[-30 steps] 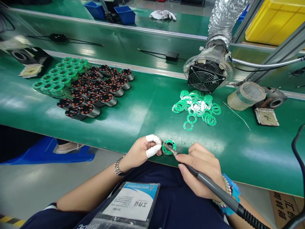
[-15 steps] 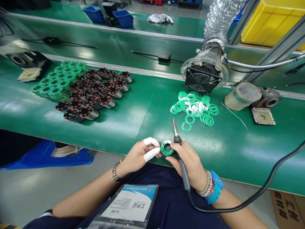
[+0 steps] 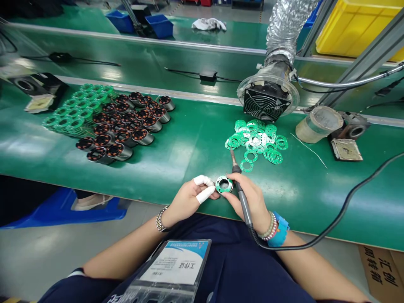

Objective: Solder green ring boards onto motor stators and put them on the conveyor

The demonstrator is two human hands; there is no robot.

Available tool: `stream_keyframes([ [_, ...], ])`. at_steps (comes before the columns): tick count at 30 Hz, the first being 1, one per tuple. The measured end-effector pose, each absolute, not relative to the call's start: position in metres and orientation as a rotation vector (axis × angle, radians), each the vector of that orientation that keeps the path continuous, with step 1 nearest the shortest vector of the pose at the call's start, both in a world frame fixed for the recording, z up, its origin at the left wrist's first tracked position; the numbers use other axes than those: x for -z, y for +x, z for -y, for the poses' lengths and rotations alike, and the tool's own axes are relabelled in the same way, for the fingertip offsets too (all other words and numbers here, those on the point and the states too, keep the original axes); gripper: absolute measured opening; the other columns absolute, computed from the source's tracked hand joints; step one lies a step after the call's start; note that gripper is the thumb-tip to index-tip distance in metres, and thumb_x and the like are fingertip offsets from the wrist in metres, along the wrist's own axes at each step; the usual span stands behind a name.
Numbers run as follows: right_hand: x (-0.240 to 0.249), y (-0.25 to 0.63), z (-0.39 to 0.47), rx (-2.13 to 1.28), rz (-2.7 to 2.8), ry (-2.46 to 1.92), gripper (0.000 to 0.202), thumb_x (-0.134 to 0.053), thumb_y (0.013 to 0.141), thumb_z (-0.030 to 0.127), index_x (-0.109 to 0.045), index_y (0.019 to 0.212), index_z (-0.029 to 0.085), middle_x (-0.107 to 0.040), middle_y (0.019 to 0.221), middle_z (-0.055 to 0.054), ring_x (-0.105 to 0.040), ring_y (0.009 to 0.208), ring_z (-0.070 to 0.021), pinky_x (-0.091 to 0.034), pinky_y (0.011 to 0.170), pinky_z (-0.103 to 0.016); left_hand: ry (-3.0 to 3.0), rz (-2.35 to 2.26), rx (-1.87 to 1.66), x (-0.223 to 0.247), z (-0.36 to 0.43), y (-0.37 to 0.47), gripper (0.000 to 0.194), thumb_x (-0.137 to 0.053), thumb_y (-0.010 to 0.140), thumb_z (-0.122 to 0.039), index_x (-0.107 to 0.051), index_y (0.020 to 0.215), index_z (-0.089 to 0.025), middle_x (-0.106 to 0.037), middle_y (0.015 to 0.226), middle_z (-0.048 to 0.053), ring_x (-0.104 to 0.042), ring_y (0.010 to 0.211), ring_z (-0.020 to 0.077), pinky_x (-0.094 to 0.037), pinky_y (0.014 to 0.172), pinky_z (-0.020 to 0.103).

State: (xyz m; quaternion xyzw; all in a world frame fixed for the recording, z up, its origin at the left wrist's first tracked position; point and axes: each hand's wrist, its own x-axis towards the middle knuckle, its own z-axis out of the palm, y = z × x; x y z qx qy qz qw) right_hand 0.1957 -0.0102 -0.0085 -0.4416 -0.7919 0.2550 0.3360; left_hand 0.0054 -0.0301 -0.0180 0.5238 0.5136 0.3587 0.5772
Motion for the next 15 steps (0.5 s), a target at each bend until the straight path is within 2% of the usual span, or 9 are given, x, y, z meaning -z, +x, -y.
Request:
stream_keyframes([
  [3, 0.009, 0.196, 0.01, -0.618, 2.104, -1.105, 0.033, -0.064, 0.078, 0.022, -0.051, 0.109, 0.02, -0.064, 0.103, -0.007, -0.063, 0.089, -0.0181, -0.052, 0.08, -0.03, 1.341, -1.222, -0.812, 0.017, 0.033, 0.003, 0.015, -0.052, 0.085, -0.031, -0.056, 0.087, -0.016, -0.069, 0.075, 0.004, -0.067, 0.07, 0.0147, -0.053, 0.07, 0.027],
  [6, 0.01, 0.197, 0.008, -0.603, 2.125, -1.053, 0.033, -0.062, 0.08, 0.022, -0.05, 0.11, 0.021, -0.064, 0.104, -0.008, -0.062, 0.094, -0.0192, -0.052, 0.082, -0.031, 1.455, -1.284, -0.774, 0.013, 0.032, 0.002, 0.017, -0.05, 0.086, -0.03, -0.058, 0.083, -0.015, -0.067, 0.073, 0.004, -0.066, 0.068, 0.0141, -0.052, 0.067, 0.026],
  [11, 0.014, 0.197, 0.007, -0.625, 2.145, -1.007, 0.033, -0.06, 0.082, 0.024, -0.048, 0.112, 0.021, -0.063, 0.103, -0.009, -0.061, 0.096, -0.0205, -0.051, 0.083, -0.035, 1.289, -1.187, -0.636, 0.008, 0.029, -0.002, 0.022, -0.044, 0.088, -0.03, -0.054, 0.079, -0.013, -0.063, 0.062, 0.003, -0.063, 0.057, 0.0127, -0.052, 0.058, 0.025],
  [15, 0.015, 0.197, 0.008, -0.666, 2.139, -0.986, 0.034, -0.06, 0.082, 0.024, -0.048, 0.114, 0.02, -0.062, 0.103, -0.009, -0.061, 0.095, -0.0201, -0.051, 0.083, -0.034, 1.831, -1.404, -0.644, 0.009, 0.033, -0.009, 0.023, -0.05, 0.086, -0.031, -0.056, 0.101, -0.015, -0.066, 0.087, 0.008, -0.063, 0.071, 0.0157, -0.052, 0.065, 0.028],
])
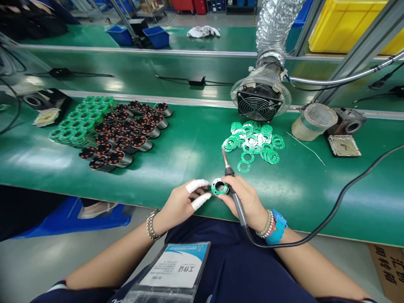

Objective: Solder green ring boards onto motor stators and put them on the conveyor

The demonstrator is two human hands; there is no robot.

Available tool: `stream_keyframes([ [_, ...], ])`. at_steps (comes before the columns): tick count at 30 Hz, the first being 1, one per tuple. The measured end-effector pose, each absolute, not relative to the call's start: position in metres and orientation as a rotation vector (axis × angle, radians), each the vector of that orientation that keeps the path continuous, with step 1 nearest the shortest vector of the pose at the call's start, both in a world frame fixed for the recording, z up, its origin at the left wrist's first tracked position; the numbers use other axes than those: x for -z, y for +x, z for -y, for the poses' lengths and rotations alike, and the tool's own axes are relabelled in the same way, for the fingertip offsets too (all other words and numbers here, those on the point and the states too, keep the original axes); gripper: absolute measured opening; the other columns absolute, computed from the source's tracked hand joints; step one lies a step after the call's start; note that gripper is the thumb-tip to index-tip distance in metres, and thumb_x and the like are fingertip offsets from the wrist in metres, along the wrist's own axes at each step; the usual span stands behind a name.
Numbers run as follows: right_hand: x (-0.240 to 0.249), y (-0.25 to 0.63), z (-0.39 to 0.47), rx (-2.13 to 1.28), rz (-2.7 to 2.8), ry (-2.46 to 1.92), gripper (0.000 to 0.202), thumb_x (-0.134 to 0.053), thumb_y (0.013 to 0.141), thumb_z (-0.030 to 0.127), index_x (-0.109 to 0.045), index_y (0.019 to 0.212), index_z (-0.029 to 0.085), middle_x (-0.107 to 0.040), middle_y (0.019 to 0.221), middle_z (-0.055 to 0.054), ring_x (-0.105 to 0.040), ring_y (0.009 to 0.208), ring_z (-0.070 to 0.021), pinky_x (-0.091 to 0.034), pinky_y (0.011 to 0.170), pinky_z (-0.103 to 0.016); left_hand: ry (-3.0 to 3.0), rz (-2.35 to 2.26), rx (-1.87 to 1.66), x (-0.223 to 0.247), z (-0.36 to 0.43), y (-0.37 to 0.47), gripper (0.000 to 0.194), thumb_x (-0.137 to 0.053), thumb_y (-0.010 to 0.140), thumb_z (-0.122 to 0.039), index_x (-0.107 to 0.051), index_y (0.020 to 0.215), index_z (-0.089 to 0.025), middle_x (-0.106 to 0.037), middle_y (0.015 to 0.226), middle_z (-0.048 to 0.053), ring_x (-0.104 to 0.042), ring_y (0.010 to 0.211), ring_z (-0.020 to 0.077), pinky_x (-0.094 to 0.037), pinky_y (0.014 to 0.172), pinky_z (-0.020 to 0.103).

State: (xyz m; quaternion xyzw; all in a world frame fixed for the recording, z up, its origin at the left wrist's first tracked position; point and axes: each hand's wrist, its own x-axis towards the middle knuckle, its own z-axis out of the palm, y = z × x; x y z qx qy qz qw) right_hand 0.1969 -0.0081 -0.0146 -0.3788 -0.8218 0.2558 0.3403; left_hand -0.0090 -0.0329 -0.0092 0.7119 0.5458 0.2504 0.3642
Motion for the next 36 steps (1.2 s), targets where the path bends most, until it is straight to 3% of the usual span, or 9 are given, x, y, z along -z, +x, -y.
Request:
stream_keyframes([
  [3, 0.014, 0.197, 0.008, -0.678, 2.129, -0.982, 0.034, -0.059, 0.083, 0.023, -0.048, 0.115, 0.02, -0.062, 0.103, -0.009, -0.061, 0.094, -0.0198, -0.051, 0.083, -0.034, 2.355, -1.469, -0.606, 0.011, 0.036, -0.013, 0.021, -0.05, 0.085, -0.025, -0.059, 0.103, -0.016, -0.064, 0.101, 0.011, -0.061, 0.084, 0.0206, -0.05, 0.072, 0.032],
  [8, 0.013, 0.196, 0.008, -0.663, 2.13, -0.953, 0.032, -0.058, 0.083, 0.021, -0.048, 0.114, 0.019, -0.061, 0.103, -0.01, -0.061, 0.096, -0.02, -0.051, 0.084, -0.035, 2.577, -1.394, -0.484, 0.006, 0.036, -0.012, 0.021, -0.043, 0.086, -0.017, -0.06, 0.097, -0.013, -0.064, 0.098, 0.013, -0.06, 0.081, 0.0219, -0.049, 0.066, 0.031],
  [14, 0.016, 0.196, 0.008, -0.649, 2.13, -0.962, 0.033, -0.057, 0.083, 0.021, -0.048, 0.114, 0.02, -0.062, 0.101, -0.009, -0.062, 0.092, -0.0201, -0.053, 0.079, -0.033, 1.649, -1.336, -0.482, -0.001, 0.022, 0.003, 0.021, -0.037, 0.087, -0.024, -0.052, 0.076, -0.015, -0.056, 0.068, 0.004, -0.057, 0.058, 0.0134, -0.048, 0.051, 0.024],
  [17, 0.018, 0.196, 0.008, -0.643, 2.128, -0.955, 0.032, -0.057, 0.083, 0.021, -0.048, 0.114, 0.019, -0.062, 0.102, -0.01, -0.062, 0.093, -0.0206, -0.053, 0.079, -0.033, 1.328, -1.216, -0.507, -0.001, 0.02, 0.004, 0.023, -0.036, 0.088, -0.028, -0.05, 0.077, -0.014, -0.052, 0.062, 0.0, -0.055, 0.051, 0.0113, -0.046, 0.043, 0.02],
  [23, 0.018, 0.196, 0.008, -0.643, 2.112, -0.939, 0.033, -0.057, 0.083, 0.021, -0.048, 0.115, 0.02, -0.062, 0.101, -0.01, -0.062, 0.093, -0.0207, -0.054, 0.079, -0.034, 2.304, -1.474, -0.598, 0.006, 0.037, -0.011, 0.019, -0.048, 0.085, -0.024, -0.059, 0.1, -0.017, -0.063, 0.095, 0.009, -0.06, 0.081, 0.0186, -0.05, 0.072, 0.031],
  [27, 0.018, 0.196, 0.008, -0.661, 2.115, -0.941, 0.033, -0.057, 0.083, 0.02, -0.048, 0.115, 0.02, -0.061, 0.101, -0.01, -0.062, 0.092, -0.0204, -0.054, 0.08, -0.035, 2.524, -1.454, -0.498, 0.005, 0.038, -0.011, 0.018, -0.046, 0.085, -0.02, -0.061, 0.093, -0.015, -0.064, 0.094, 0.011, -0.06, 0.08, 0.0202, -0.049, 0.068, 0.03],
  [30, 0.018, 0.196, 0.008, -0.674, 2.118, -0.937, 0.032, -0.057, 0.083, 0.02, -0.048, 0.113, 0.019, -0.061, 0.099, -0.01, -0.061, 0.09, -0.0198, -0.053, 0.079, -0.034, 2.217, -1.486, -0.512, -0.001, 0.029, -0.002, 0.016, -0.045, 0.082, -0.021, -0.06, 0.08, -0.014, -0.062, 0.079, 0.009, -0.058, 0.069, 0.0177, -0.048, 0.062, 0.029],
  [33, 0.018, 0.196, 0.008, -0.657, 2.118, -0.935, 0.031, -0.056, 0.083, 0.02, -0.049, 0.113, 0.019, -0.061, 0.097, -0.009, -0.061, 0.087, -0.0193, -0.054, 0.076, -0.033, 1.452, -1.381, -0.555, -0.006, 0.019, 0.005, 0.019, -0.046, 0.08, -0.026, -0.051, 0.066, -0.015, -0.052, 0.058, 0.001, -0.05, 0.049, 0.0107, -0.044, 0.047, 0.022],
  [36, 0.018, 0.196, 0.008, -0.641, 2.116, -0.937, 0.03, -0.055, 0.083, 0.021, -0.049, 0.113, 0.019, -0.061, 0.095, -0.009, -0.062, 0.084, -0.0189, -0.054, 0.073, -0.032, 0.865, -1.16, -0.572, -0.006, 0.014, 0.003, 0.024, -0.056, 0.075, -0.035, -0.049, 0.065, -0.014, -0.047, 0.055, -0.003, -0.048, 0.045, 0.0075, -0.041, 0.039, 0.017],
])
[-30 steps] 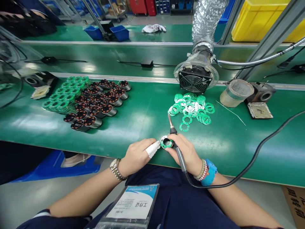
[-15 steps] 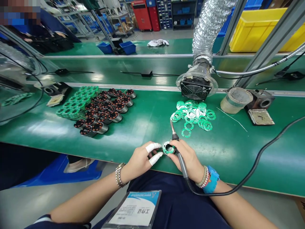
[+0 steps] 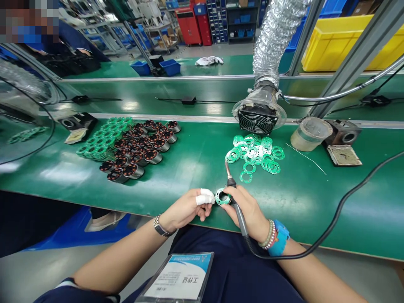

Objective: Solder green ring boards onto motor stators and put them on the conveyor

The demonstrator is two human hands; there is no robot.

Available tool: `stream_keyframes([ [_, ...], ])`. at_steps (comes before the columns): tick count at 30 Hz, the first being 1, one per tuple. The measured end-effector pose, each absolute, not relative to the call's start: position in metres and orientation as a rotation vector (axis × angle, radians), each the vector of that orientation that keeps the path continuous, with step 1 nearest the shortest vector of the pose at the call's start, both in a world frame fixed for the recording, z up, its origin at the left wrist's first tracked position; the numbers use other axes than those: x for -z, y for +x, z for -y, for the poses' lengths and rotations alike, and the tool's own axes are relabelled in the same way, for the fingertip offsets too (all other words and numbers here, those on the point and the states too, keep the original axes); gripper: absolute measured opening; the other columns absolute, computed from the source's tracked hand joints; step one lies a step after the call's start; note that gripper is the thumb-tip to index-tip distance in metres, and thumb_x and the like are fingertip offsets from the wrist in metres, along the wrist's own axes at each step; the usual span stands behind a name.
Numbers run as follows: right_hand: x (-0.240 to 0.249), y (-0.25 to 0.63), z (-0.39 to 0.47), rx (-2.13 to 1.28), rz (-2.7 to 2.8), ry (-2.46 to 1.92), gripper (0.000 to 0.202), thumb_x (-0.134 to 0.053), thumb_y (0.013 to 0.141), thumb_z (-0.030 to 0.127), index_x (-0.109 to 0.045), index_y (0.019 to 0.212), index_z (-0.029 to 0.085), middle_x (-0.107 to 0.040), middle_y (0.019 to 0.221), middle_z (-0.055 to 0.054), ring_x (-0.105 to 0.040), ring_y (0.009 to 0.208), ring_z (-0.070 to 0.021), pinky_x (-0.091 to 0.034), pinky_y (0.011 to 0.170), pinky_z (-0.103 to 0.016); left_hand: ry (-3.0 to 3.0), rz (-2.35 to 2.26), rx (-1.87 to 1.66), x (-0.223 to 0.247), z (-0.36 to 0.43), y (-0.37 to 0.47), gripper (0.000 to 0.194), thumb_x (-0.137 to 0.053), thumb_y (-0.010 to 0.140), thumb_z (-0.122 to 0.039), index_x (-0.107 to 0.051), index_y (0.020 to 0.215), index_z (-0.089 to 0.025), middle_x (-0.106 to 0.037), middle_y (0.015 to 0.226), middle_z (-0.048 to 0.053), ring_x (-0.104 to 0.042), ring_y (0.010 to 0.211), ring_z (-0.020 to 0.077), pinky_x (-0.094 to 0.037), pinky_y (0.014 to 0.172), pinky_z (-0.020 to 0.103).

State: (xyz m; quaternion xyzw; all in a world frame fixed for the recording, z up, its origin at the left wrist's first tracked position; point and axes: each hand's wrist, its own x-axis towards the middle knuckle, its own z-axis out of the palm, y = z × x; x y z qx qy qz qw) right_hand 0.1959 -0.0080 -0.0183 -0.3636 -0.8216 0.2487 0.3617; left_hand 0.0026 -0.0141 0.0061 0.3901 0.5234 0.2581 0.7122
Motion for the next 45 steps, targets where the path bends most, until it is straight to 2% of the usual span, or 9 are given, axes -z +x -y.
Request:
stream_keyframes([
  [7, 0.017, 0.195, 0.008, -0.652, 2.097, -0.926, 0.03, -0.056, 0.083, 0.021, -0.049, 0.113, 0.019, -0.06, 0.094, -0.008, -0.061, 0.083, -0.0182, -0.053, 0.073, -0.031, 0.877, -1.147, -0.645, 0.001, 0.012, 0.0, 0.033, -0.072, 0.065, -0.04, -0.056, 0.07, -0.012, -0.054, 0.056, -0.002, -0.051, 0.045, 0.0059, -0.043, 0.04, 0.016],
  [13, 0.018, 0.195, 0.009, -0.666, 2.105, -0.932, 0.031, -0.056, 0.083, 0.019, -0.048, 0.114, 0.019, -0.059, 0.096, -0.009, -0.06, 0.083, -0.0179, -0.053, 0.074, -0.031, 1.052, -1.288, -0.568, -0.001, 0.007, 0.008, 0.031, -0.065, 0.071, -0.041, -0.051, 0.07, -0.013, -0.052, 0.052, -0.004, -0.048, 0.039, 0.005, -0.039, 0.039, 0.015],
  [18, 0.017, 0.196, 0.007, -0.705, 2.091, -0.927, 0.032, -0.057, 0.083, 0.019, -0.049, 0.114, 0.02, -0.061, 0.102, -0.009, -0.06, 0.092, -0.0189, -0.052, 0.081, -0.033, 1.332, -1.285, -0.6, -0.004, 0.0, -0.001, 0.024, -0.058, 0.078, -0.037, -0.054, 0.087, -0.015, -0.054, 0.065, -0.001, -0.054, 0.057, 0.011, -0.044, 0.047, 0.02],
  [22, 0.009, 0.2, 0.004, -0.759, 2.096, -0.983, 0.037, -0.059, 0.081, 0.016, -0.048, 0.116, 0.02, -0.061, 0.11, -0.009, -0.058, 0.102, -0.02, -0.049, 0.089, -0.035, 1.631, -1.315, -0.592, -0.002, 0.004, -0.003, 0.02, -0.049, 0.084, -0.029, -0.056, 0.073, -0.014, -0.055, 0.067, 0.001, -0.051, 0.058, 0.0103, -0.045, 0.054, 0.021],
  [26, 0.004, 0.201, 0.004, -0.695, 2.126, -0.952, 0.043, -0.064, 0.078, 0.022, -0.047, 0.118, 0.02, -0.06, 0.114, -0.01, -0.054, 0.109, -0.0232, -0.047, 0.092, -0.039, 1.656, -1.342, -0.622, 0.003, 0.015, 0.0, 0.024, -0.047, 0.086, -0.032, -0.055, 0.073, -0.014, -0.055, 0.067, 0.001, -0.052, 0.058, 0.0109, -0.044, 0.055, 0.022],
  [30, 0.008, 0.197, 0.004, -0.668, 2.178, -0.888, 0.037, -0.059, 0.082, 0.022, -0.048, 0.118, 0.021, -0.061, 0.107, -0.009, -0.056, 0.102, -0.0218, -0.05, 0.086, -0.037, 1.611, -1.317, -0.631, 0.005, 0.017, 0.0, 0.022, -0.046, 0.086, -0.033, -0.056, 0.078, -0.015, -0.056, 0.07, 0.001, -0.055, 0.062, 0.0121, -0.045, 0.056, 0.022],
  [35, 0.013, 0.195, 0.004, -0.703, 2.141, -0.911, 0.034, -0.059, 0.082, 0.022, -0.049, 0.114, 0.021, -0.06, 0.103, -0.009, -0.059, 0.092, -0.0199, -0.051, 0.081, -0.034, 1.399, -1.202, -0.504, 0.003, 0.011, -0.004, 0.024, -0.04, 0.088, -0.032, -0.051, 0.077, -0.014, -0.056, 0.063, 0.0, -0.053, 0.051, 0.0099, -0.046, 0.052, 0.023],
  [41, 0.015, 0.195, 0.003, -0.705, 2.121, -0.873, 0.033, -0.058, 0.083, 0.022, -0.048, 0.114, 0.021, -0.06, 0.102, -0.008, -0.058, 0.094, -0.0192, -0.05, 0.082, -0.034, 2.419, -1.326, -0.485, 0.004, 0.015, -0.016, 0.022, -0.044, 0.089, -0.03, -0.056, 0.099, -0.015, -0.063, 0.095, 0.009, -0.06, 0.078, 0.0179, -0.049, 0.065, 0.029],
  [45, 0.014, 0.194, 0.003, -0.705, 2.124, -0.872, 0.032, -0.058, 0.083, 0.02, -0.048, 0.113, 0.021, -0.06, 0.103, -0.008, -0.057, 0.094, -0.0189, -0.05, 0.082, -0.033, 2.907, -1.244, -0.523, 0.007, 0.016, -0.02, 0.017, -0.042, 0.088, -0.018, -0.057, 0.095, -0.012, -0.065, 0.089, 0.008, -0.058, 0.071, 0.0178, -0.047, 0.056, 0.028],
])
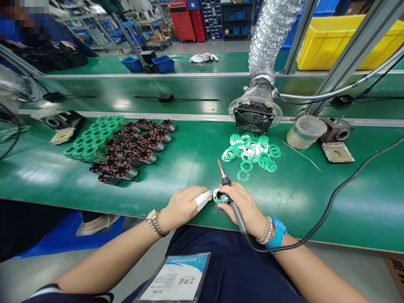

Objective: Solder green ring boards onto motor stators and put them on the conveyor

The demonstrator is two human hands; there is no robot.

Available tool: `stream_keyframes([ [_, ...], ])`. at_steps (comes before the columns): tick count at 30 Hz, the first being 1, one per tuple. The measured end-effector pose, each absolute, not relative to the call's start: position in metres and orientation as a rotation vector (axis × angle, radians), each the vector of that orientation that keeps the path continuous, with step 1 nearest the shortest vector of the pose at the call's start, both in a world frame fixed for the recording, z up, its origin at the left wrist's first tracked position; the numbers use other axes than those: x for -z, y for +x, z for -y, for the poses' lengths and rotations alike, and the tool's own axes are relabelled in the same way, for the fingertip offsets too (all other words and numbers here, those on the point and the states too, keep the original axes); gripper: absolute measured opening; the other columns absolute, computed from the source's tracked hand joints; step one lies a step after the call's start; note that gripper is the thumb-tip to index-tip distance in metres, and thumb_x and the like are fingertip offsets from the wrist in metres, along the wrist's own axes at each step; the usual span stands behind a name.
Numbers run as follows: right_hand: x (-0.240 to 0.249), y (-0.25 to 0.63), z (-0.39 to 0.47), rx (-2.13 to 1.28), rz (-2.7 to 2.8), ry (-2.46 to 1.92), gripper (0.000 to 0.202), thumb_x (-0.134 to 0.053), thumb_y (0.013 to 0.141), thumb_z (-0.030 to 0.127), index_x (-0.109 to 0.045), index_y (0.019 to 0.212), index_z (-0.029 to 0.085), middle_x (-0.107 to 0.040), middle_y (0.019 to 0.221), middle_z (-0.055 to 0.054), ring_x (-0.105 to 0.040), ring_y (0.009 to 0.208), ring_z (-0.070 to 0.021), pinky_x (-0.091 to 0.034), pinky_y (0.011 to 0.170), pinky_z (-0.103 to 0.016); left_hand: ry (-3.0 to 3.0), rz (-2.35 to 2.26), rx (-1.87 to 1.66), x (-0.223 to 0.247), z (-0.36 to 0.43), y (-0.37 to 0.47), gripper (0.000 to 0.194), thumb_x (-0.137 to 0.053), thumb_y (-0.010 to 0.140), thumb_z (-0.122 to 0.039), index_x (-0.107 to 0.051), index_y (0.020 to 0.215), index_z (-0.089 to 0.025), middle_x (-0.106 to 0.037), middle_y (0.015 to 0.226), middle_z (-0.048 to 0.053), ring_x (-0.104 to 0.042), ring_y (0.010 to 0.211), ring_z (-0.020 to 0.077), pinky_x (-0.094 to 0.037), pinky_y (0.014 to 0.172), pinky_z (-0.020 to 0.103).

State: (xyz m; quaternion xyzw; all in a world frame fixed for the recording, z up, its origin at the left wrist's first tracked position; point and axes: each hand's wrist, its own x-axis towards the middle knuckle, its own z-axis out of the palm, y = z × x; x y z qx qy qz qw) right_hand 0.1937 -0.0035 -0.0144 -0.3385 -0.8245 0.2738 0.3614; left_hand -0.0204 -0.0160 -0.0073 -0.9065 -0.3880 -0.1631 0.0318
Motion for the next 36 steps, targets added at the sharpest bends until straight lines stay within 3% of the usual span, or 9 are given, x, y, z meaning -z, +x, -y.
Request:
stream_keyframes([
  [4, 0.014, 0.193, 0.003, -0.707, 2.137, -0.867, 0.031, -0.058, 0.082, 0.018, -0.048, 0.112, 0.022, -0.06, 0.104, -0.007, -0.057, 0.094, -0.0189, -0.049, 0.082, -0.033, -2.79, 1.096, 0.451, 0.005, 0.014, -0.021, 0.016, -0.043, 0.085, -0.015, -0.059, 0.088, -0.013, -0.064, 0.085, 0.007, -0.055, 0.068, 0.0166, -0.044, 0.054, 0.026],
  [8, 0.015, 0.194, 0.003, -0.694, 2.142, -0.853, 0.031, -0.058, 0.082, 0.018, -0.047, 0.112, 0.021, -0.06, 0.104, -0.008, -0.056, 0.093, -0.0191, -0.049, 0.081, -0.034, -3.02, 1.457, 0.575, 0.0, 0.007, -0.014, 0.018, -0.044, 0.083, -0.019, -0.06, 0.078, -0.015, -0.062, 0.079, 0.006, -0.055, 0.069, 0.0147, -0.043, 0.059, 0.025],
  [11, 0.016, 0.194, 0.002, -0.68, 2.155, -0.841, 0.031, -0.057, 0.083, 0.019, -0.047, 0.112, 0.022, -0.06, 0.104, -0.008, -0.056, 0.093, -0.0196, -0.049, 0.081, -0.035, -3.216, 2.334, 0.92, -0.002, -0.002, -0.004, 0.018, -0.045, 0.077, -0.02, -0.054, 0.063, -0.015, -0.054, 0.06, 0.001, -0.051, 0.055, 0.011, -0.042, 0.053, 0.022],
  [15, 0.018, 0.194, 0.001, -0.658, 2.173, -0.834, 0.029, -0.056, 0.084, 0.02, -0.047, 0.111, 0.022, -0.06, 0.105, -0.009, -0.056, 0.095, -0.0205, -0.049, 0.082, -0.037, -2.878, 3.455, 1.146, -0.002, -0.008, 0.003, 0.015, -0.04, 0.072, -0.021, -0.046, 0.06, -0.016, -0.047, 0.048, -0.002, -0.046, 0.039, 0.0089, -0.035, 0.038, 0.019],
  [18, 0.018, 0.194, 0.002, -0.662, 2.166, -0.845, 0.029, -0.056, 0.084, 0.02, -0.047, 0.111, 0.022, -0.06, 0.104, -0.009, -0.056, 0.094, -0.0204, -0.05, 0.081, -0.037, -3.101, 3.081, 1.022, -0.003, -0.002, -0.003, 0.018, -0.042, 0.077, -0.026, -0.052, 0.066, -0.015, -0.053, 0.054, 0.0, -0.051, 0.045, 0.0102, -0.041, 0.043, 0.022],
  [22, 0.018, 0.194, 0.002, -0.673, 2.157, -0.833, 0.029, -0.056, 0.084, 0.021, -0.047, 0.112, 0.022, -0.059, 0.103, -0.009, -0.056, 0.093, -0.0203, -0.05, 0.08, -0.037, -3.06, 1.842, 0.782, -0.002, 0.01, -0.017, 0.018, -0.05, 0.084, -0.027, -0.061, 0.094, -0.016, -0.065, 0.084, 0.006, -0.059, 0.072, 0.015, -0.048, 0.065, 0.027],
  [24, 0.019, 0.194, 0.003, -0.672, 2.152, -0.833, 0.029, -0.056, 0.084, 0.021, -0.047, 0.111, 0.022, -0.059, 0.102, -0.009, -0.056, 0.095, -0.0206, -0.05, 0.082, -0.037, -2.916, 1.483, 0.666, 0.001, 0.013, -0.02, 0.019, -0.049, 0.086, -0.023, -0.06, 0.1, -0.017, -0.066, 0.092, 0.007, -0.06, 0.077, 0.0166, -0.048, 0.067, 0.028],
  [30, 0.02, 0.194, 0.003, -0.668, 2.15, -0.841, 0.028, -0.056, 0.084, 0.02, -0.048, 0.111, 0.021, -0.06, 0.101, -0.008, -0.056, 0.094, -0.0203, -0.05, 0.08, -0.036, -2.765, 1.124, 0.445, 0.001, 0.011, -0.019, 0.016, -0.046, 0.086, -0.019, -0.06, 0.09, -0.014, -0.064, 0.083, 0.007, -0.056, 0.066, 0.0156, -0.044, 0.054, 0.027],
  [36, 0.019, 0.194, 0.003, -0.661, 2.143, -0.831, 0.027, -0.055, 0.084, 0.02, -0.048, 0.111, 0.022, -0.059, 0.102, -0.009, -0.056, 0.096, -0.0209, -0.05, 0.082, -0.038, -2.737, 1.117, 0.337, -0.004, 0.009, -0.016, 0.017, -0.046, 0.084, -0.022, -0.061, 0.081, -0.014, -0.059, 0.072, 0.006, -0.053, 0.062, 0.0162, -0.042, 0.052, 0.028],
])
